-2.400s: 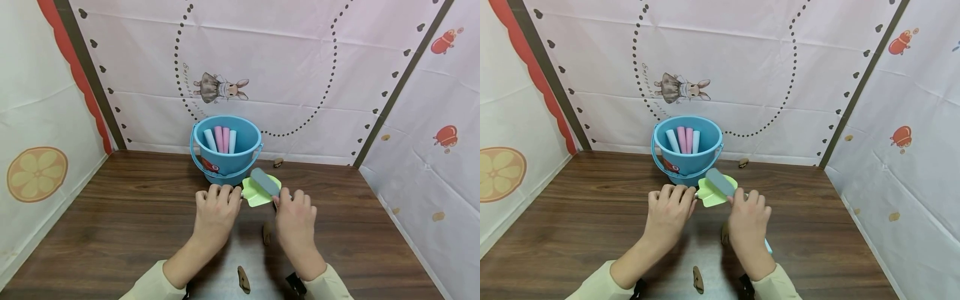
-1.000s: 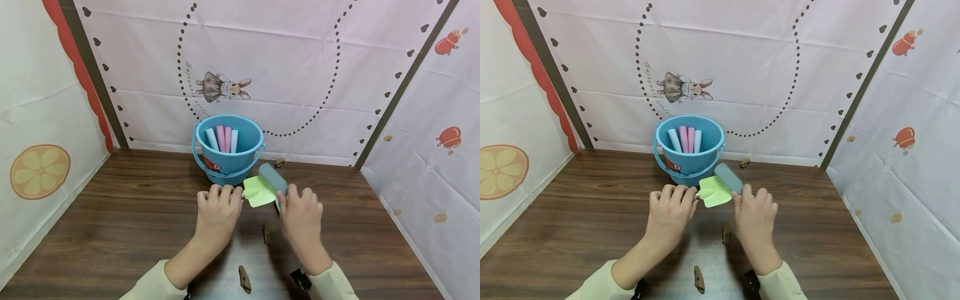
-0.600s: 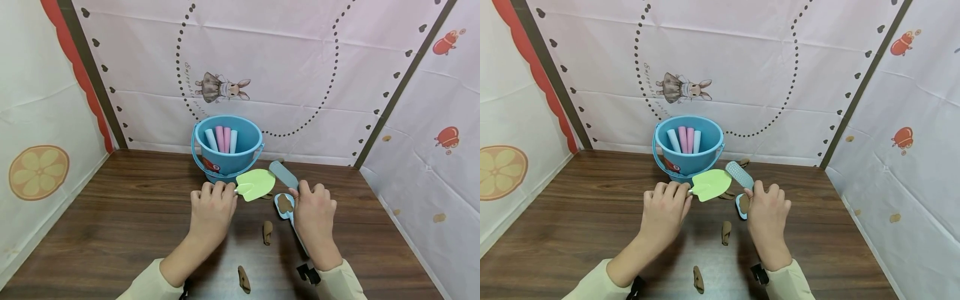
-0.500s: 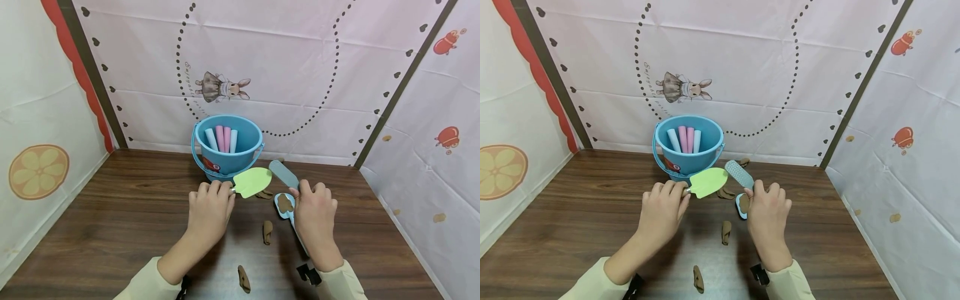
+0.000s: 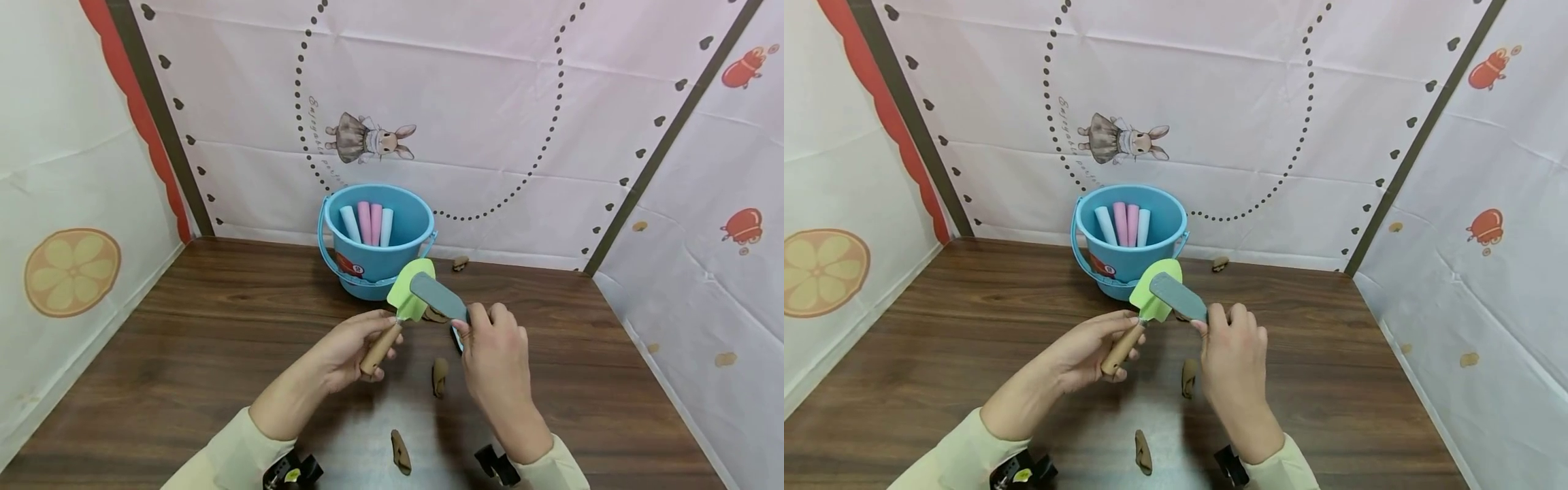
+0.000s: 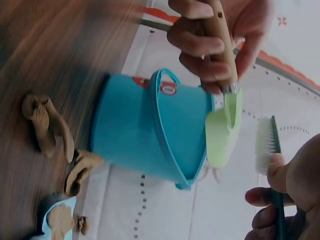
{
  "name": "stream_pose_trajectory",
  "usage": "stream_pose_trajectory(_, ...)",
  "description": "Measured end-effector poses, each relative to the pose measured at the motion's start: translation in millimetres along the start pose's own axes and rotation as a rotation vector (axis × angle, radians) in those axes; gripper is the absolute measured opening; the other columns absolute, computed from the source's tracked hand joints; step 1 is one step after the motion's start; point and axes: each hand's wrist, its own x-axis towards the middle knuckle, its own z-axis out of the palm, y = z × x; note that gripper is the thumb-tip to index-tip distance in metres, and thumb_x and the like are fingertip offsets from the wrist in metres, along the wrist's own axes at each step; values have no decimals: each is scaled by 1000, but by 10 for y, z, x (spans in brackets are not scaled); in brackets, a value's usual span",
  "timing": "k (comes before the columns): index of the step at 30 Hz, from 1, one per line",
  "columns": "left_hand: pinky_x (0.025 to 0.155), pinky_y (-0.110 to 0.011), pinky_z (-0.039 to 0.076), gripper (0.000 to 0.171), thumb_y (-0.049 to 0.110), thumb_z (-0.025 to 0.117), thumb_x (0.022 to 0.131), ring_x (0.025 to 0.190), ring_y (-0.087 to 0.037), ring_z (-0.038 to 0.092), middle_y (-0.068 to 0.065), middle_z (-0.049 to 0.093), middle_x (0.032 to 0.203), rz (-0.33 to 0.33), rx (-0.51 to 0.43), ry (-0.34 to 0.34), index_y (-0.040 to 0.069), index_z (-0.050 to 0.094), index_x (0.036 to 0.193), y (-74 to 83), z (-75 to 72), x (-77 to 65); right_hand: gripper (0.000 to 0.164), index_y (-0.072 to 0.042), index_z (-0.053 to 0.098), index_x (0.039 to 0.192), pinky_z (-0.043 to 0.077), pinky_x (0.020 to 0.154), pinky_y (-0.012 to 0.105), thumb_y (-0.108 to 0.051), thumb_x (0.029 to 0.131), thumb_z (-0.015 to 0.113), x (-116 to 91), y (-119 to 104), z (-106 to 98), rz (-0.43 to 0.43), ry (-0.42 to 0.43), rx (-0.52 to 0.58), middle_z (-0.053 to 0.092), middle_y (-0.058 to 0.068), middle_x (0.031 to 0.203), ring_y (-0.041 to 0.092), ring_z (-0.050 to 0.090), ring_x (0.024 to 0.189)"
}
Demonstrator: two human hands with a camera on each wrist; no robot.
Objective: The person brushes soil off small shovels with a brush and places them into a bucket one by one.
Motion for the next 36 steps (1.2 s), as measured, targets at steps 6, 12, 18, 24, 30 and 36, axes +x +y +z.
stream_pose_trajectory(6,59,-28,48,38,29,45,108,77,-12,56,-5,55,103,-45,-100,-112,8,42,140,6,13,-21,36,-6,64,98,31,57,35,-42,96,67,-54,-156,3,-28,-48,30,40,4,75,19,38,63)
stream_pose_trajectory(12,60,-29,49,34,26,42,108,79,-13,57,-6,56,104,-59,-129,-153,14,46,139,-2,24,-17,36,-9,65,99,35,58,38,-44,95,68,-87,-247,36,-71,-60,40,48,5,82,22,48,71)
stream_pose_trajectory(18,61,-27,49,34,26,46,107,79,-12,57,-5,58,102,-72,-136,-193,10,45,136,3,35,-48,36,-11,57,88,31,57,35,-45,97,66,-80,-230,65,-64,-56,30,43,3,77,20,43,66)
stream_pose_trajectory(24,58,-27,49,25,27,50,106,77,-11,57,-2,62,95,-55,-66,-191,11,50,125,18,43,-55,35,-8,60,95,28,56,34,-43,99,63,-8,-63,90,17,-58,38,38,4,74,18,34,61)
stream_pose_trajectory(30,58,-28,50,19,25,51,106,82,-13,56,0,64,92,-27,-16,-206,10,59,113,7,68,-68,42,-4,61,105,33,61,39,-45,104,54,66,143,110,151,-94,68,43,9,79,23,39,65)
stream_pose_trajectory(36,59,-29,49,24,26,51,107,85,-14,54,-2,62,96,-27,-28,-224,8,56,121,3,76,-74,42,-5,62,105,40,65,44,-46,103,54,43,52,-13,158,-76,106,47,9,82,24,45,69)
